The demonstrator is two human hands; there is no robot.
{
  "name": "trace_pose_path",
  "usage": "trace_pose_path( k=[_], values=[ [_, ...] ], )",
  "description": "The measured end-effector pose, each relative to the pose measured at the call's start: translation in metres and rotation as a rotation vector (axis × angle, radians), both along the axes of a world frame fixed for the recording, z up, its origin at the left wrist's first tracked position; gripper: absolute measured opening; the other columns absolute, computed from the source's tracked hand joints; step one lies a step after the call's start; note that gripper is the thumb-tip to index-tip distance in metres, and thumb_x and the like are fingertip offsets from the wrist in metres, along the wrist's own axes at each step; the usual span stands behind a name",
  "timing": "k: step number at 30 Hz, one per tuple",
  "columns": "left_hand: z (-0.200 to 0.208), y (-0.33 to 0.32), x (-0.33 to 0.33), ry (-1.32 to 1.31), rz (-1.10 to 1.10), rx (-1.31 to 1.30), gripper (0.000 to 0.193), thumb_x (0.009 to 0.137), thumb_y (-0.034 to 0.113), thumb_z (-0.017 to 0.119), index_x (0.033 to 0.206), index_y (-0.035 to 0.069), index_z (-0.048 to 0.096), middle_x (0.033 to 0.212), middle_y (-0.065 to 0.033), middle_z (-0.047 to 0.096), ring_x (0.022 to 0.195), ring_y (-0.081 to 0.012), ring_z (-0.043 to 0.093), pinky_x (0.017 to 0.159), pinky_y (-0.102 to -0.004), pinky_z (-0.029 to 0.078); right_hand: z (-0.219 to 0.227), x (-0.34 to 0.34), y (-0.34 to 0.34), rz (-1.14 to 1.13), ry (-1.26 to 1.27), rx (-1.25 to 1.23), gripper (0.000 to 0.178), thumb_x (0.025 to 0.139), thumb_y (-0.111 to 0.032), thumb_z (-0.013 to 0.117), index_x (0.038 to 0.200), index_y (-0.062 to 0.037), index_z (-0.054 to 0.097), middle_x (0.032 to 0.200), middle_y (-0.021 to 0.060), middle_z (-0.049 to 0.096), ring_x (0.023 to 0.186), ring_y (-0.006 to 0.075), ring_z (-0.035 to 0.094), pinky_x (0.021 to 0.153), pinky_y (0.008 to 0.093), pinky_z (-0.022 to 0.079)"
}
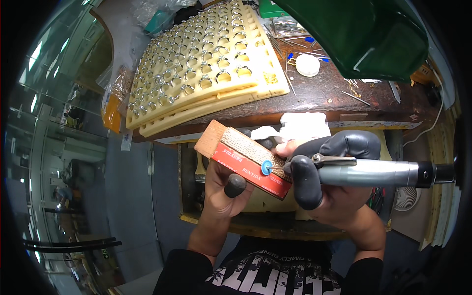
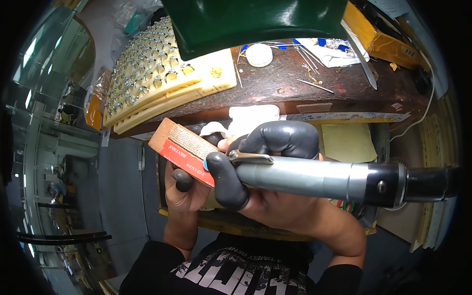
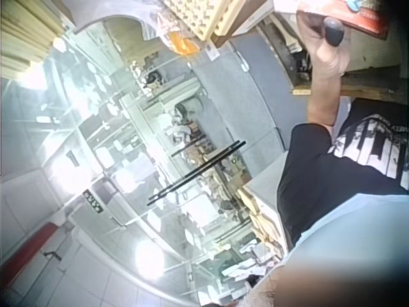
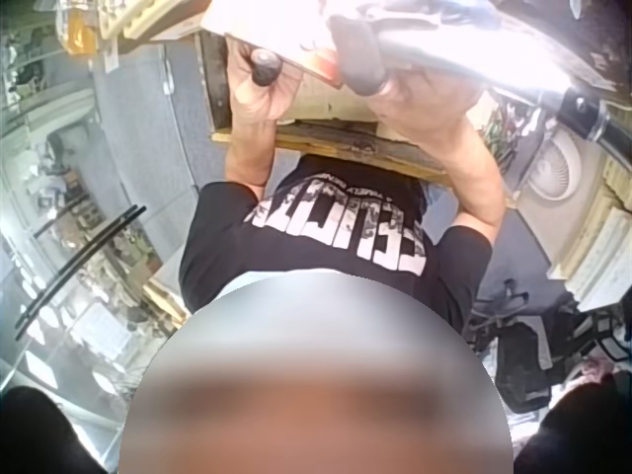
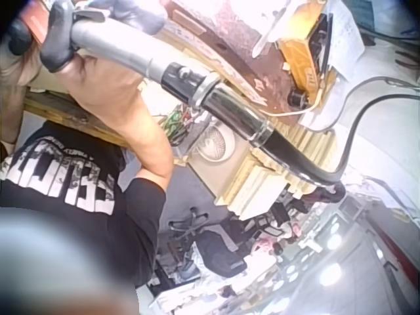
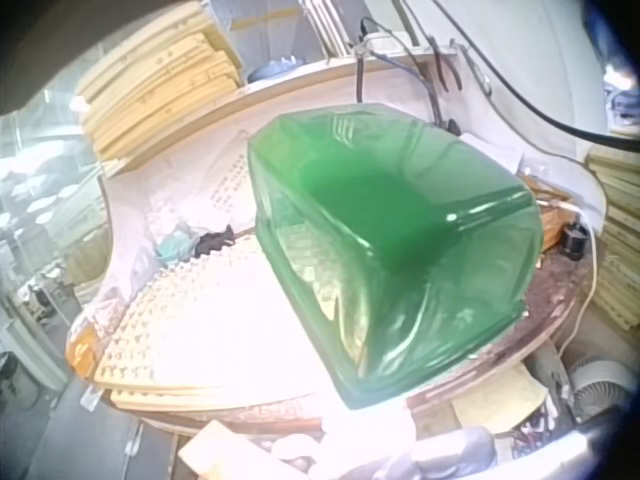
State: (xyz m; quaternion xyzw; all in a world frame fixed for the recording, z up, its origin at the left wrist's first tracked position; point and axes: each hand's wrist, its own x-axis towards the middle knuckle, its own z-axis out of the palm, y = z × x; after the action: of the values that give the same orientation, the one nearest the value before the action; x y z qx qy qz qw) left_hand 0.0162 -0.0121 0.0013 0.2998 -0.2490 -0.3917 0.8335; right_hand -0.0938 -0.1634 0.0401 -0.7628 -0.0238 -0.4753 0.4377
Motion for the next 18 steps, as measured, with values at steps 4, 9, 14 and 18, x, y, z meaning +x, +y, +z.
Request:
trace_pose_path(
  k=[4,9,14,18],
  values=[
    [-0.0032,0.0029,0.0035,-0.184,-0.003,0.065,0.075,0.087,0.036,0.066,0.142,0.001,0.029,0.136,-0.0185,0.045,0.126,-0.0293,0.048,0.107,-0.0448,0.040,0.0014,0.0010,0.0000,-0.014,0.000,0.006,0.007,0.077,-0.011,0.072,0.080,-0.0069,0.067,0.074,0.0027,0.062,0.061,0.0147,0.062,0.055,0.0269,0.050],
    [-0.0045,0.0041,0.0056,-0.193,-0.028,0.057,0.074,0.088,0.035,0.066,0.142,0.002,0.029,0.137,-0.0184,0.045,0.127,-0.0299,0.047,0.107,-0.0451,0.040,0.0023,-0.0009,-0.0015,-0.004,0.032,0.011,0.006,0.076,-0.010,0.072,0.080,-0.0073,0.068,0.074,0.0027,0.062,0.060,0.0144,0.062,0.054,0.0271,0.050],
    [-0.0041,0.0029,0.0007,-0.013,0.011,0.006,0.073,0.082,0.020,0.074,0.139,-0.002,0.033,0.136,-0.0224,0.047,0.123,-0.0303,0.051,0.104,-0.0451,0.042,0.0020,0.0003,-0.0006,0.001,0.011,0.037,0.004,0.076,-0.009,0.072,0.079,-0.0084,0.069,0.072,0.0024,0.062,0.059,0.0137,0.061,0.054,0.0267,0.050],
    [-0.0021,0.0027,-0.0007,-0.011,0.016,0.012,0.072,0.083,0.019,0.074,0.138,-0.002,0.034,0.135,-0.0216,0.048,0.123,-0.0305,0.051,0.104,-0.0455,0.042,0.0021,0.0025,-0.0021,-0.003,-0.054,-0.065,0.004,0.076,-0.008,0.072,0.076,-0.0078,0.068,0.068,0.0023,0.060,0.058,0.0137,0.061,0.053,0.0268,0.050]
  ],
)
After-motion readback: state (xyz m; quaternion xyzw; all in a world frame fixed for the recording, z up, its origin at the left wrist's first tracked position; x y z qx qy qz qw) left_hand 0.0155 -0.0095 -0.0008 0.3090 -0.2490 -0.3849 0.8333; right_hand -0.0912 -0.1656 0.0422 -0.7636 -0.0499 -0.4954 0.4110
